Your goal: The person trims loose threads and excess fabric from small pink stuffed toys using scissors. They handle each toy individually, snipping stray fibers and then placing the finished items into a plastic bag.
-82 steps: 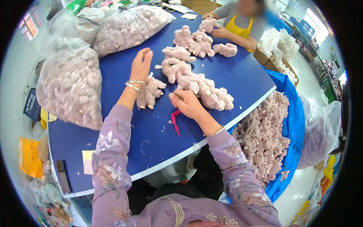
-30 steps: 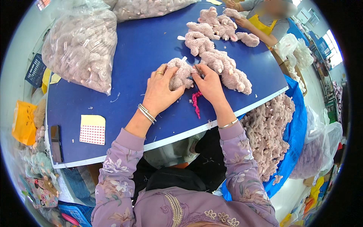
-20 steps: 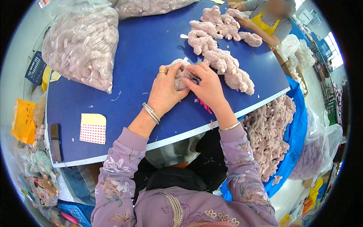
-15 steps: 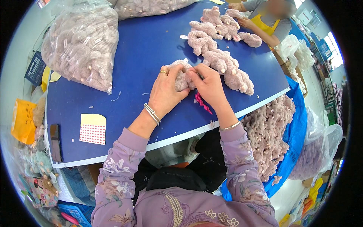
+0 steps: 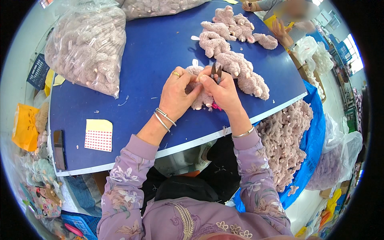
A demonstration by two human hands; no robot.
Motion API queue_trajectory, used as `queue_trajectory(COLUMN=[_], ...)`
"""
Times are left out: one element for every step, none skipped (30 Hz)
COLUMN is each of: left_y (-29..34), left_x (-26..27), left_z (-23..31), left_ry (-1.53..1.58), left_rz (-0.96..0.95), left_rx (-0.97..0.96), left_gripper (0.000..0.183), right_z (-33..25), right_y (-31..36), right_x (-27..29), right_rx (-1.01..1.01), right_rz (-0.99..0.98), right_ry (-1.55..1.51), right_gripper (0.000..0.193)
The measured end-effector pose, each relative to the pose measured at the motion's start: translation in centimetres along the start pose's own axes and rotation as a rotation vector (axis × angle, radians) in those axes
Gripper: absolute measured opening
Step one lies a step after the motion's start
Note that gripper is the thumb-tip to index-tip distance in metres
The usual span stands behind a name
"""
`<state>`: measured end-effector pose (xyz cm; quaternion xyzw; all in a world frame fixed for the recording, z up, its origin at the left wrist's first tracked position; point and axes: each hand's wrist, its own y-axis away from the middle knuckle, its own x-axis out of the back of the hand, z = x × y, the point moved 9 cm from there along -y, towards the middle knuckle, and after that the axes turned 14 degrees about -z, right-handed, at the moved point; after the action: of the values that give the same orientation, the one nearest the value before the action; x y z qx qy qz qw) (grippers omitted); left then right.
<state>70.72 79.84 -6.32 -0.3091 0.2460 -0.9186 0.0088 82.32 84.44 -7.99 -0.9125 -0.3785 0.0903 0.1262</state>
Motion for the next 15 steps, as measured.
queue_trajectory(left_y=[0.0, 0.1, 0.1, 0.2, 0.2, 0.2, 0.2, 0.3, 0.4, 0.4, 0.6, 0.6, 0.7, 0.7, 0.7], left_x=[0.1, 0.1, 0.1, 0.1, 0.0, -0.1, -0.2, -0.2, -0.3, -0.5, -0.7, -0.7, -0.7, -0.7, -0.8], left_z=[0.1, 0.0, -0.1, -0.3, -0.9, -1.6, -2.2, -2.7, -3.3, -3.8, -4.4, -4.5, -4.6, -4.8, -5.0], left_ry=[0.025, 0.061, 0.097, 0.133, 0.209, 0.285, 0.36, 0.338, 0.384, 0.431, 0.478, 0.503, 0.527, 0.552, 0.574], left_rz=[0.01, 0.009, 0.009, 0.01, 0.02, 0.031, 0.041, 0.023, 0.028, 0.033, 0.038, 0.05, 0.062, 0.075, 0.09], left_rx=[0.005, 0.004, 0.004, 0.003, 0.023, 0.046, 0.069, 0.102, 0.15, 0.198, 0.246, 0.241, 0.235, 0.23, 0.225], left_gripper=[0.015, 0.013, 0.012, 0.01, 0.009, 0.007, 0.006, 0.007, 0.006, 0.006, 0.005, 0.006, 0.007, 0.008, 0.008], right_z=[0.1, 0.1, 0.2, 0.5, 0.7, 0.7, 0.6, 0.0, 0.4, 0.8, 1.2, 1.1, 1.7, 2.4, 2.9], right_y=[0.0, 0.0, 0.0, -0.1, 0.0, -0.1, -0.1, -0.1, 0.1, 0.4, 0.7, 0.7, 0.8, 1.1, 1.4], right_x=[0.1, 0.2, 0.2, 0.3, 0.4, 0.4, 0.4, 0.2, 0.1, -0.1, -0.5, -1.0, -1.2, -1.3, -1.4], right_rx=[-0.016, -0.032, -0.048, -0.07, -0.105, -0.141, -0.178, -0.178, -0.239, -0.299, -0.359, -0.418, -0.463, -0.504, -0.546], right_rz=[-0.008, -0.016, -0.026, -0.006, 0.031, 0.067, 0.104, 0.07, 0.03, -0.01, -0.051, -0.063, -0.1, -0.112, -0.122], right_ry=[-0.004, -0.009, -0.012, -0.069, -0.087, -0.108, -0.128, -0.073, -0.104, -0.134, -0.164, -0.083, 0.029, -0.004, -0.037], right_gripper=[0.011, 0.011, 0.012, 0.015, 0.017, 0.02, 0.023, 0.033, 0.035, 0.037, 0.039, 0.043, 0.044, 0.044, 0.045])
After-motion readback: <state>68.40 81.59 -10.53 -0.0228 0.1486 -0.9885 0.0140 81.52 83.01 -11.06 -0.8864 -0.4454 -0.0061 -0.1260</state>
